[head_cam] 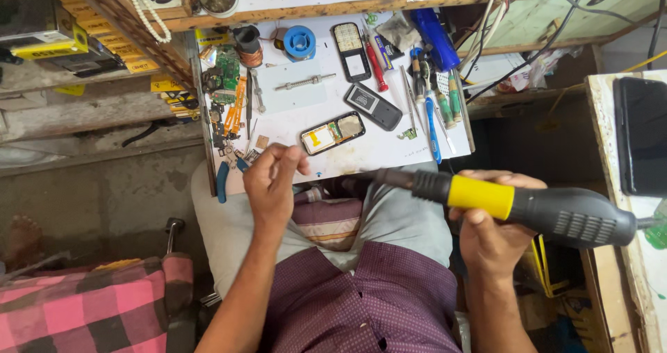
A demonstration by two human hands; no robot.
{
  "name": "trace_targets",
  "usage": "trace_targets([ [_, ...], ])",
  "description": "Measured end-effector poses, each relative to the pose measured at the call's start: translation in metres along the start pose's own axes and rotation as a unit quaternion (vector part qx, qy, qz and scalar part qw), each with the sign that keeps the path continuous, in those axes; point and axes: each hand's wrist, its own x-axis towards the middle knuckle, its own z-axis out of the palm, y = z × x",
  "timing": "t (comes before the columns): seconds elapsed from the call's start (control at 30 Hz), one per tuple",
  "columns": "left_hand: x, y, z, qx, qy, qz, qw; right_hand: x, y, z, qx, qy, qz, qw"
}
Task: The person uses a heat gun to heat the back of a disassembled mobile phone on the workbench, pries at the phone with a tool, adjusts a yellow bench power supply, then continues heating the phone and presses the keypad assembly back into the phone housing by hand.
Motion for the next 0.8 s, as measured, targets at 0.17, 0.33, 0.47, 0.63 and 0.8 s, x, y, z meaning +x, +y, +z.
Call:
trace_targets([
  [0.17, 0.014, 0.018, -0.007, 0.283, -0.026, 0.05, 0.957, 0.005, -0.001, 0.0, -0.015, 0.038, -0.008, 0.999],
  [0.33, 0.022, 0.028, 0.0, 0.401, -0.059, 0.096, 0.909, 0.005, -0.002, -0.001, -0.037, 0.068, -0.013, 0.997],
  [0.47, 0.028, 0.026, 0.001, 0.45, -0.066, 0.07, 0.888, 0.01, -0.002, -0.006, -0.109, 0.057, -0.079, 0.989],
  [0.63, 0.031, 0.022, 0.001, 0.438, -0.06, 0.075, 0.894, 0.013, -0.003, -0.007, -0.142, 0.038, -0.098, 0.984],
  [0.8, 0.025, 0.015, 0.001, 0.352, -0.047, 0.064, 0.932, 0.014, 0.002, 0.002, -0.15, 0.036, -0.131, 0.979],
])
